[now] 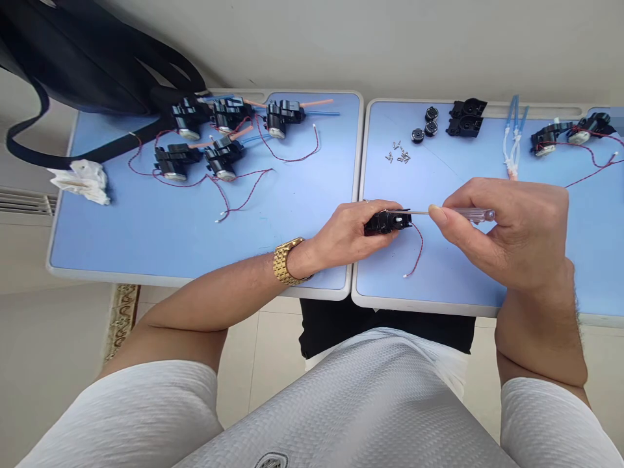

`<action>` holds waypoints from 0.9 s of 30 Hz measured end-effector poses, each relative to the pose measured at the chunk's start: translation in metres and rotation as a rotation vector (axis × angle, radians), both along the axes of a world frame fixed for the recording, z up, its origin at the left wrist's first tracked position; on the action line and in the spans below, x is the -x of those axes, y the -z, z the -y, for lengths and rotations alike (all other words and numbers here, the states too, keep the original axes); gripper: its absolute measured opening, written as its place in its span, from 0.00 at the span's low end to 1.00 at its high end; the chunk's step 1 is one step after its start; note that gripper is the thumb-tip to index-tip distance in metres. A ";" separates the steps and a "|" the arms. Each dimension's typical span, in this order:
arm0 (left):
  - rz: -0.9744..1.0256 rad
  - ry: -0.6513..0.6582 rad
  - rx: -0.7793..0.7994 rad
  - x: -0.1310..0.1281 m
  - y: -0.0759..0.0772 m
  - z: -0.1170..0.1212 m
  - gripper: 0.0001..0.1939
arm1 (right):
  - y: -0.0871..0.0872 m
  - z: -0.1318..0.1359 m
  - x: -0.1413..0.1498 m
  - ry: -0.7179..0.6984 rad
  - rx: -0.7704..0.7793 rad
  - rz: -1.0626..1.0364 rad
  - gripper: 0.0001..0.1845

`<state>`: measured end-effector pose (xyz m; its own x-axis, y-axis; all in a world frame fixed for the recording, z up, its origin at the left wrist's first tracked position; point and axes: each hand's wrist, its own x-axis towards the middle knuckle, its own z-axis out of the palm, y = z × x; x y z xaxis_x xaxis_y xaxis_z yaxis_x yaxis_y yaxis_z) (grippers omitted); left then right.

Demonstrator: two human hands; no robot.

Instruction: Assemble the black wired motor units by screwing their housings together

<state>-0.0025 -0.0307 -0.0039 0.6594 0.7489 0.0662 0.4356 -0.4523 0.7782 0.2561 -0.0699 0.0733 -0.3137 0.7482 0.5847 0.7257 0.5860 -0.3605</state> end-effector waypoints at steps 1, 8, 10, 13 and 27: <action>0.014 0.000 -0.005 0.000 0.000 0.000 0.19 | 0.000 0.000 0.000 0.005 0.001 -0.009 0.15; 0.074 0.008 -0.031 0.001 0.005 0.002 0.20 | 0.000 0.000 0.002 0.004 0.014 -0.012 0.14; 0.078 0.009 -0.033 0.001 0.005 0.002 0.21 | -0.001 0.000 0.002 -0.007 0.014 0.004 0.15; 0.078 0.013 -0.040 0.001 0.005 0.002 0.21 | -0.003 0.000 0.002 -0.020 0.010 0.025 0.14; 0.052 0.033 -0.044 0.001 0.003 0.001 0.19 | -0.003 0.002 0.003 -0.035 0.025 0.044 0.13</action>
<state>-0.0032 -0.0318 -0.0071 0.6782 0.7227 0.1333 0.3794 -0.4997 0.7787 0.2534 -0.0719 0.0762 -0.3651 0.7502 0.5513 0.7201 0.6029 -0.3435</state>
